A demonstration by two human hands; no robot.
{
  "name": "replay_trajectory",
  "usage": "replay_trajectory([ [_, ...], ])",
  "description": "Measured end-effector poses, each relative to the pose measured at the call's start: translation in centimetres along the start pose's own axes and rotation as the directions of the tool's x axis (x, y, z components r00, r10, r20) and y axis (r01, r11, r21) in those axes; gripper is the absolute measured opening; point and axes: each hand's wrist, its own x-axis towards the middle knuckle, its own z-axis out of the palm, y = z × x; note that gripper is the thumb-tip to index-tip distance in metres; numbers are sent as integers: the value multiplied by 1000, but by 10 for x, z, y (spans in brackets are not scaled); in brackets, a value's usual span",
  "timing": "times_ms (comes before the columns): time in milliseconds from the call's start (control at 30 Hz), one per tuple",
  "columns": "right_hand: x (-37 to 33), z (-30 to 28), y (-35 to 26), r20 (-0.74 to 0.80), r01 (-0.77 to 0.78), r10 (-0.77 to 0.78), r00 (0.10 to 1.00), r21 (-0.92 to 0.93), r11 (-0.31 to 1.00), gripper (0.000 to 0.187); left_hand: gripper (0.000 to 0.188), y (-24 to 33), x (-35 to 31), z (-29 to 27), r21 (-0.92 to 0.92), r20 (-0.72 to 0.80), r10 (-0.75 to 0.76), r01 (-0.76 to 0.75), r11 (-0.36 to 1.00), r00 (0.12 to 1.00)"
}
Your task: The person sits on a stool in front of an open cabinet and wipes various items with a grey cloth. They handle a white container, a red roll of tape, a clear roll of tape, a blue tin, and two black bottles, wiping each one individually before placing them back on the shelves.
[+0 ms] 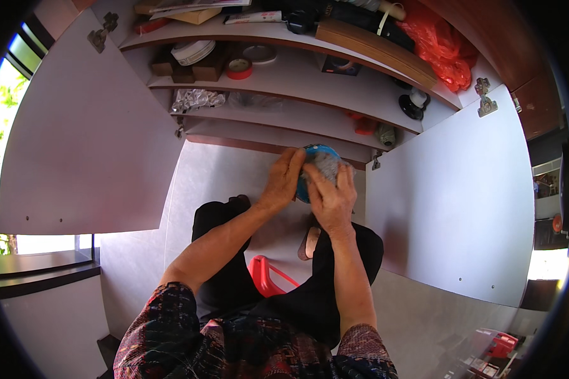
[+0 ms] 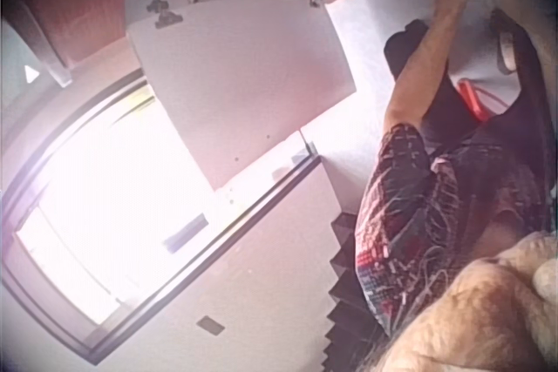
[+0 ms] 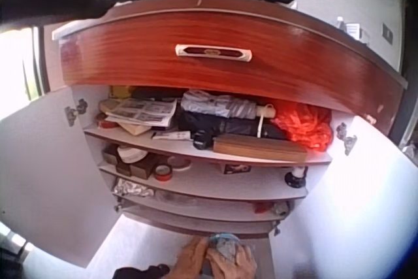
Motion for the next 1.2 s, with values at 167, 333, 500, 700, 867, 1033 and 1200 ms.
replay_trajectory([
  [167, 8, -9, 29, -49, -207, 205, 978, -56, 977, 32, 38, 5, -8, 7, 33, 154, 33, -38, 999, 988],
  [333, 2, -18, 38, 241, -582, 631, 737, 702, 411, 36, 36, -6, -2, 8, -64, 135, 89, -81, 995, 987],
  [500, -8, -17, 36, 475, -595, 681, 557, 801, -72, 50, 36, 4, 3, 4, -123, 10, -3, 5, 992, 1000],
  [700, -16, -3, 33, 338, -487, 734, 589, 874, -12, 47, 41, -6, 11, 2, -342, -73, -39, 12, 940, 997],
  [867, -15, 0, 29, 153, -499, 817, 555, 848, 181, 36, 47, -1, -2, 13, -506, -64, -179, 123, 854, 982],
  [1033, -16, -8, 4, 183, -576, 647, 740, 668, 470, 25, 40, -13, 12, 6, -584, -248, -290, 96, 806, 925],
  [1200, -20, -22, 0, 204, -464, 468, 860, 696, 548, 22, 36, -10, 22, -7, -426, -284, -182, 46, 903, 941],
])
